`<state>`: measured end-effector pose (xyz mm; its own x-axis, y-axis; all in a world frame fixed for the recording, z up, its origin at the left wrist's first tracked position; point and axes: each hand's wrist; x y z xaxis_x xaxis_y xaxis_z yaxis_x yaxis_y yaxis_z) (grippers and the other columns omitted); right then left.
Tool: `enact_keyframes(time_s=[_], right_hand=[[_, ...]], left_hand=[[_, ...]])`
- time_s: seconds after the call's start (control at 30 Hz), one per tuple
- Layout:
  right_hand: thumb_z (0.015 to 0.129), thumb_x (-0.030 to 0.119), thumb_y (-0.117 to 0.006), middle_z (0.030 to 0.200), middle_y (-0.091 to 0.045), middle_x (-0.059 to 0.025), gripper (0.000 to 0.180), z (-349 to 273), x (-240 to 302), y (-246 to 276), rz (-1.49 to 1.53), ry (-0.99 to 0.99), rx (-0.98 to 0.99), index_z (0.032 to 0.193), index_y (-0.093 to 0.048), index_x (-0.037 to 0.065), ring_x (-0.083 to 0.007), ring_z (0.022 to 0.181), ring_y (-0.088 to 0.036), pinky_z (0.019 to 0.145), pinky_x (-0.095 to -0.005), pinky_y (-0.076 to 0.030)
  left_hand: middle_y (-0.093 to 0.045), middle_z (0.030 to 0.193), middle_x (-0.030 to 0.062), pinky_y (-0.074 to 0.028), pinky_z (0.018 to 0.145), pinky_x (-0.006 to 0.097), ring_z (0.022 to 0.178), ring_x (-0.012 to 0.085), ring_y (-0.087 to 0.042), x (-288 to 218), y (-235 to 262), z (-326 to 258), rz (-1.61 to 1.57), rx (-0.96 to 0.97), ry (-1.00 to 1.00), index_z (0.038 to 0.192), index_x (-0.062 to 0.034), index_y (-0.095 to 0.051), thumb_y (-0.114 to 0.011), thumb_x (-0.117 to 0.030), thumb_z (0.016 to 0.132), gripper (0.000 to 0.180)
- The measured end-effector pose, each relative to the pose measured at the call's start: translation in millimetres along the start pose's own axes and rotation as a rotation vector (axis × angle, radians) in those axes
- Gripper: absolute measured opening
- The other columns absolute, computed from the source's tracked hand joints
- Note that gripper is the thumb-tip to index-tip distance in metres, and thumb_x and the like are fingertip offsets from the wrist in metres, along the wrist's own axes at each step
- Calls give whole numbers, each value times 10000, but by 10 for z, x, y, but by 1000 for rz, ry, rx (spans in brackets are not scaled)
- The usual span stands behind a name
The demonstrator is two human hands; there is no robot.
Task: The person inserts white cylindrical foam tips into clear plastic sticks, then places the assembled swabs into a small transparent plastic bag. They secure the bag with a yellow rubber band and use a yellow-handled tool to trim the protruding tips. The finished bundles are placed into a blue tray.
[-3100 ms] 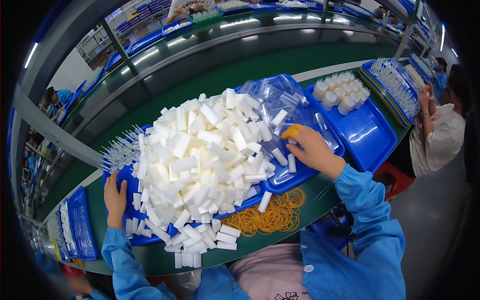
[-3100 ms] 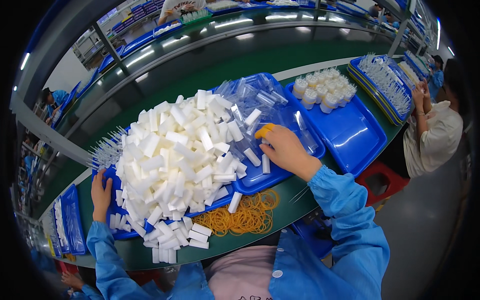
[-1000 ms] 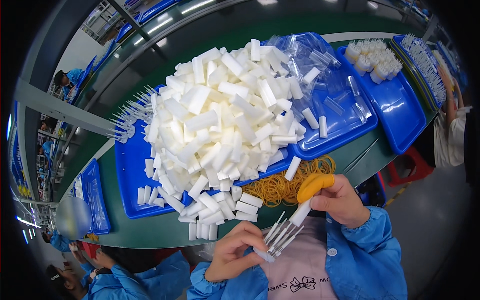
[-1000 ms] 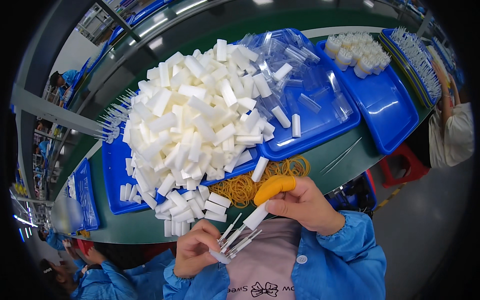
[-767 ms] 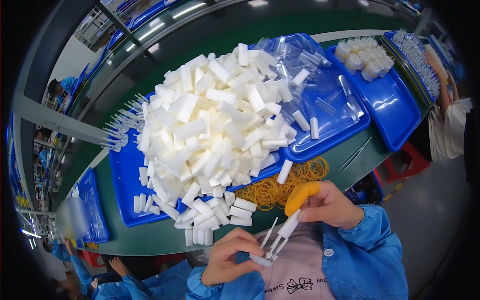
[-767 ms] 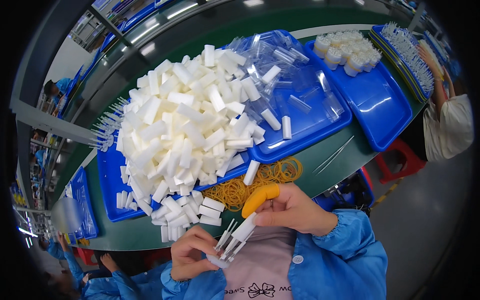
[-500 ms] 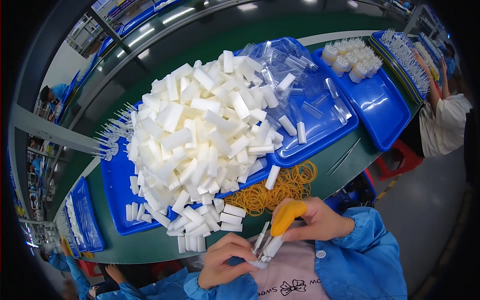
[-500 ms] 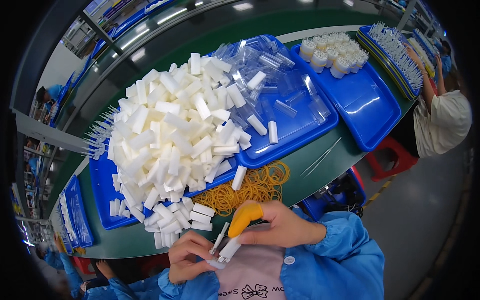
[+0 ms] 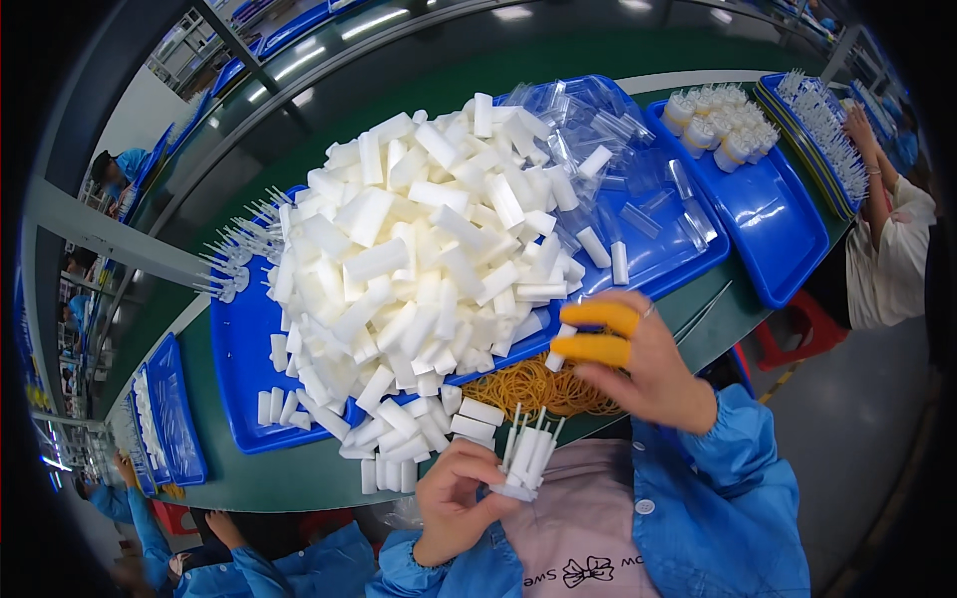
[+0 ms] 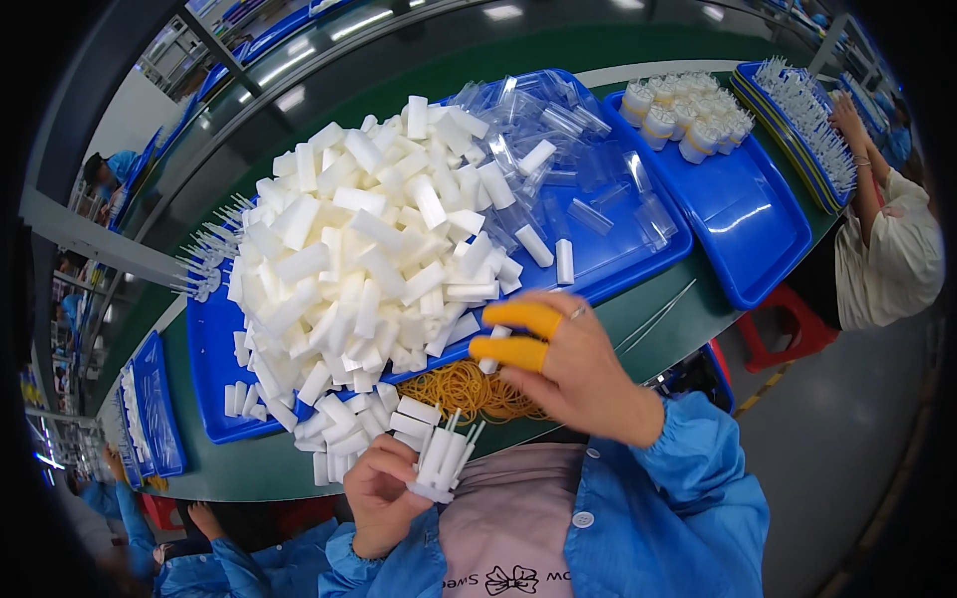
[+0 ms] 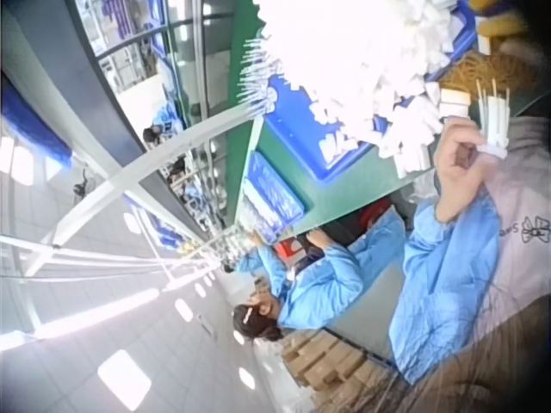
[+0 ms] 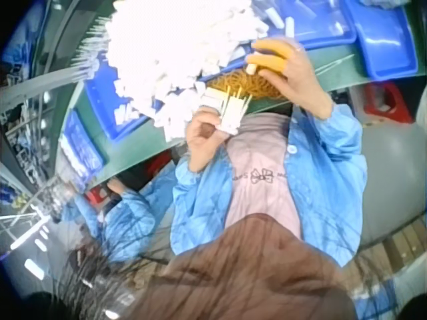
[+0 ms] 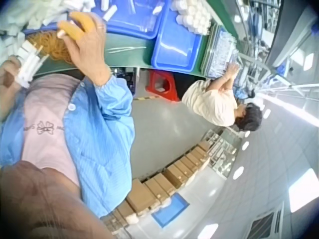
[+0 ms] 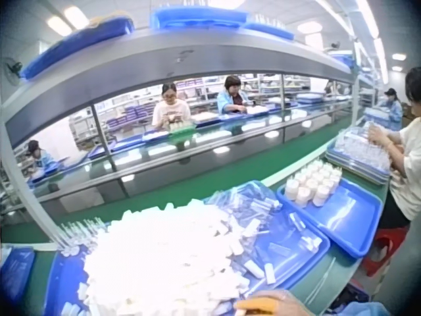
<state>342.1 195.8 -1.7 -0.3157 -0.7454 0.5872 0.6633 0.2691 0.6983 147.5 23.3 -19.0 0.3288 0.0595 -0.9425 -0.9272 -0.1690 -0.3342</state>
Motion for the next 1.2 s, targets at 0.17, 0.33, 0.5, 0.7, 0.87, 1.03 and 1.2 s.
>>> enact_keyframes(time_s=[0.17, 0.33, 0.5, 0.7, 0.87, 1.03, 1.2], right_hand=[[690, 120, -702, 1146, -576, -47, 219, 53, -219, -66, -294, 62, 36, 902, -649, 142, -264, 1143, -474, 1006, -461, -322], [768, 106, -678, 959, -629, -78, 174, -117, -34, 48, 124, -140, -30, 935, -647, 70, -249, 939, -586, 888, -388, -424], [861, 136, -630, 911, -631, -80, 177, -209, 35, 193, 592, -324, 74, 1006, -640, 34, -168, 810, -604, 723, -265, -466], [881, 139, -614, 883, -629, -46, 158, -163, -13, 150, 774, -345, 132, 973, -638, 13, -114, 812, -573, 729, -251, -446], [859, 120, -635, 873, -625, -39, 150, -131, 3, 184, 870, -436, 232, 961, -638, 9, -105, 833, -563, 762, -249, -436], [827, 102, -667, 877, -631, -36, 155, -113, 27, 210, 954, -462, 268, 948, -645, 8, -113, 834, -564, 765, -260, -435], [787, 101, -714, 881, -629, -47, 153, -102, 135, 95, 889, -317, 405, 918, -665, 39, -157, 808, -575, 735, -272, -438]], left_hand=[[-560, 949, 114, -446, 783, 279, 860, 157, -545, -2, 27, -25, -24, -59, -37, 936, 12, -617, -767, 42, 674, 303], [-607, 942, 131, -466, 774, 290, 872, 181, -585, -44, 65, -60, 81, -50, -43, 915, 18, -665, -765, 47, 667, 270], [-636, 905, 122, -481, 726, 288, 840, 204, -602, -92, 33, 33, 269, 94, -188, 887, 7, -701, -765, 32, 665, 233], [-641, 913, 103, -481, 711, 298, 827, 220, -599, -130, -5, 67, 368, 179, -252, 919, -11, -712, -734, 43, 680, 246], [-643, 921, 94, -475, 712, 308, 827, 228, -594, -169, 6, 78, 407, 214, -290, 898, -16, -715, -700, 68, 685, 229], [-652, 896, 97, -482, 688, 316, 808, 230, -593, -170, 31, 116, 486, 293, -359, 849, -25, -721, -729, 62, 641, 225], [-645, 950, 98, -493, 708, 305, 857, 231, -607, -170, -10, 85, 560, 286, -407, 934, -26, -711, -687, 35, 659, 283]])
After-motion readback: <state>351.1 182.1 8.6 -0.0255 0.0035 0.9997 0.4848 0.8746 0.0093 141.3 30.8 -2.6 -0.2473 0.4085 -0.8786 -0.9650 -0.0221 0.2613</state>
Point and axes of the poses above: each hand's wrist, its own z-axis towards the middle knuckle, its own y-axis out of the back of the hand, x = y × z
